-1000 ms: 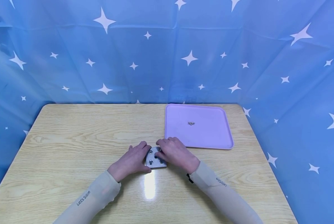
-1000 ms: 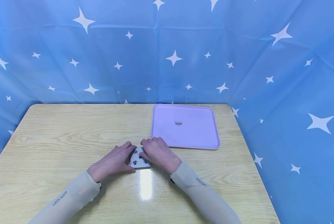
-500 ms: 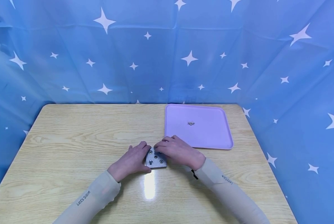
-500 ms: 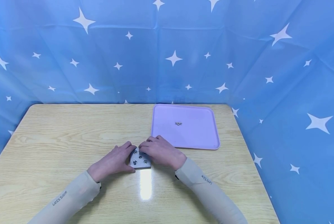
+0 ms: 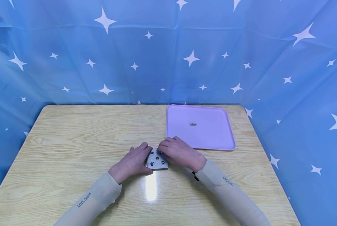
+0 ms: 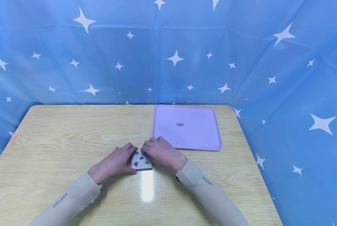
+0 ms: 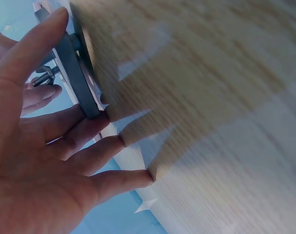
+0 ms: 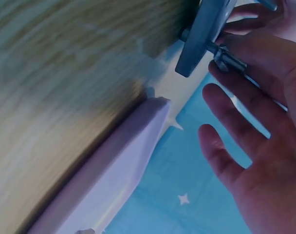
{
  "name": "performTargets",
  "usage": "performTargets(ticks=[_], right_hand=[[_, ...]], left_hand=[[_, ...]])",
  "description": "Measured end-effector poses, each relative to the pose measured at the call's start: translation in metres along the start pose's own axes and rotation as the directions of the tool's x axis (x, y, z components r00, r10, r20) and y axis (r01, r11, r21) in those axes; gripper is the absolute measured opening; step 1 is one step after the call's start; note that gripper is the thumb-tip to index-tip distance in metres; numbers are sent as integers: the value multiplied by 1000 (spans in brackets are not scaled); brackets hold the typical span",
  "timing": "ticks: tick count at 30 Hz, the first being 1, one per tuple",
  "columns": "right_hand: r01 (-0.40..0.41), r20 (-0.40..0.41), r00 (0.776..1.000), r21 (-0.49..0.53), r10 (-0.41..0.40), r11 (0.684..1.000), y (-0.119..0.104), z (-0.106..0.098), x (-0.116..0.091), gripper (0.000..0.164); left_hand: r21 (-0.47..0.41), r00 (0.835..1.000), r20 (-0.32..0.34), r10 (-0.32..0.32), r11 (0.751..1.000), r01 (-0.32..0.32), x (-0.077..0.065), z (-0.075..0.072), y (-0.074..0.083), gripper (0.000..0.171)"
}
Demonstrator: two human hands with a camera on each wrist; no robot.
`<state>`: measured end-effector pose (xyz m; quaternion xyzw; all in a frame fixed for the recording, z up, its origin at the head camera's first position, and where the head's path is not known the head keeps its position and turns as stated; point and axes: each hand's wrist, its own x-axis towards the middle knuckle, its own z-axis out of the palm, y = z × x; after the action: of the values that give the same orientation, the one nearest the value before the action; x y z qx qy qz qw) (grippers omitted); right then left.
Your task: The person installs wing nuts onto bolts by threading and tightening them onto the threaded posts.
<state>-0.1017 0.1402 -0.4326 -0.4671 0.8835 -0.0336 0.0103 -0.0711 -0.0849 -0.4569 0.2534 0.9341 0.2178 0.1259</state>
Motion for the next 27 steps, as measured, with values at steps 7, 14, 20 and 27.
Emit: performTargets(ticks=[7,14,20,27], right_hand=[[-22,-129,992,-12,20,1000,-2,11,4,7],[-76,-199,977,-7,73,997,-7,18,6,4],[-136,-180,974,20,137,991,-12,20,7,8],[-90,-95,991,57,96,994,-5,6,1,25]], left_hand=[[-3,1000,-6,5,1000,-5,0,0,0,79],[-5,1000,3,-3,1000,3,0,-1,1,81],[-2,1000,12,-10,1000,10,1,-1,1,82],[11,1000,7,2,1000,-2,0,-1,0,82]])
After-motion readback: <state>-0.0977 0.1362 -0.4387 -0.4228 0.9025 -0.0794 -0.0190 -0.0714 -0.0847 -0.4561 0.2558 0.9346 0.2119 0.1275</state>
